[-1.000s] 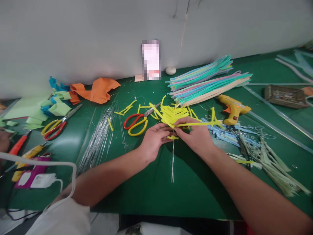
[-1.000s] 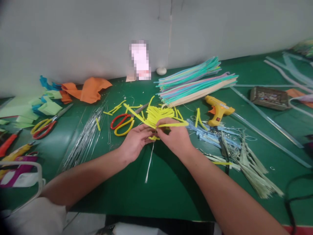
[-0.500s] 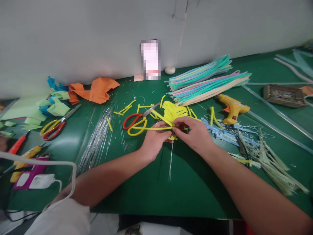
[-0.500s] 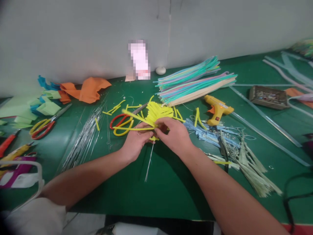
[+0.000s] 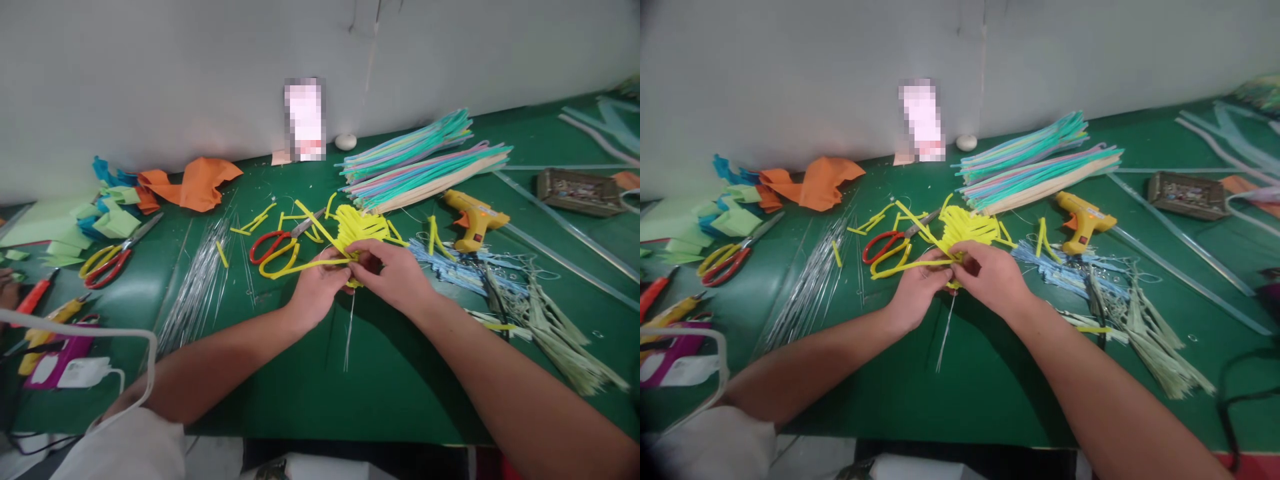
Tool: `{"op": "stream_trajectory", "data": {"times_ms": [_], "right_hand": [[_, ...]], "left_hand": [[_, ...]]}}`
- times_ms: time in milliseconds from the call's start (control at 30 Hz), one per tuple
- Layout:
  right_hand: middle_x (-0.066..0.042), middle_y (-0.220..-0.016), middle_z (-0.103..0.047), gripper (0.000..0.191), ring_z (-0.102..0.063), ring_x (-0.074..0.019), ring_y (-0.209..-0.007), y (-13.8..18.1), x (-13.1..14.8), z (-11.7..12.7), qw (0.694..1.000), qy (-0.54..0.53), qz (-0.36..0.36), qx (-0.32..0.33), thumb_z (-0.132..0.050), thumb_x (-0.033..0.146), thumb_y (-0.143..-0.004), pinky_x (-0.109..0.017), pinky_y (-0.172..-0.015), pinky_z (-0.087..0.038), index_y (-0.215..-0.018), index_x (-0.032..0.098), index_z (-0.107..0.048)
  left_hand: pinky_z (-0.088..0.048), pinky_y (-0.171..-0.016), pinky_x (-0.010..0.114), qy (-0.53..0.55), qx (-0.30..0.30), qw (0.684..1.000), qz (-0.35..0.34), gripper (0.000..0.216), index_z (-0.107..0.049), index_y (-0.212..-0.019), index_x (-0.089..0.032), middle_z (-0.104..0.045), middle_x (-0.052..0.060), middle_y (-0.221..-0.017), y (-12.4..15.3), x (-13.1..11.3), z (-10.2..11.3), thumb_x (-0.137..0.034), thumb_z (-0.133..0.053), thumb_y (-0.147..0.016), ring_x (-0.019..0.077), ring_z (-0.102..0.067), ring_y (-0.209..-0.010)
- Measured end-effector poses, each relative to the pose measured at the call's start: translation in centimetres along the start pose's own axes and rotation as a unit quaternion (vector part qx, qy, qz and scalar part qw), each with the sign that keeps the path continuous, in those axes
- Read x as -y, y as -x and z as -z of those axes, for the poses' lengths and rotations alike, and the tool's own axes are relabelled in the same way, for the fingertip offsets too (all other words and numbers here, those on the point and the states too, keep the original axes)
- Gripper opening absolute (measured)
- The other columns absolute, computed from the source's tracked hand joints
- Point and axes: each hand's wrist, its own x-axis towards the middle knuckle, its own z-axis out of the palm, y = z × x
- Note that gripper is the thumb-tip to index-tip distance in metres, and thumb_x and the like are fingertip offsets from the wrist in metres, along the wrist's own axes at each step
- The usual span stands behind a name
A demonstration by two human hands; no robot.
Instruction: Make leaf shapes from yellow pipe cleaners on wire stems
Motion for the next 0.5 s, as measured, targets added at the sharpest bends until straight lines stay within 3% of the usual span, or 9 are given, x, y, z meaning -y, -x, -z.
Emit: {"op": "stream_trajectory", "data": {"times_ms": [233,500], "right_hand": [[0.001,-0.063,-0.063,0.028,-0.055,-0.0145,-0.056,-0.19,0.61,-0.05,0.998,0.053,-0.007,-0.022,-0.065,0.03,-0.074,-0.027,-0.056,-0.04,-0.101,0.022,-0.069],[0.0,-0.065,-0.063,0.01,-0.056,-0.0147,-0.058,-0.07,0.87,-0.63,0.994,0.082,-0.014,-0.077,-0.059,0.024,-0.073,-0.028,-0.057,-0.04,-0.082,0.021,-0.062]], "left_hand": [[-0.055,-0.061,0.025,-0.022,0.015,1.0,-0.002,0.024,-0.059,-0.096,-0.016,-0.062,0.002,-0.083,0.17,-0.04,-0.19,-0.018,-0.063,-0.072,0.0136,-0.062,-0.074],[-0.055,-0.06,0.024,-0.024,0.018,0.999,-0.021,0.027,-0.058,-0.097,-0.017,-0.064,0.005,-0.097,0.23,0.06,-0.24,-0.013,-0.063,-0.07,0.0124,-0.062,-0.076]]}}
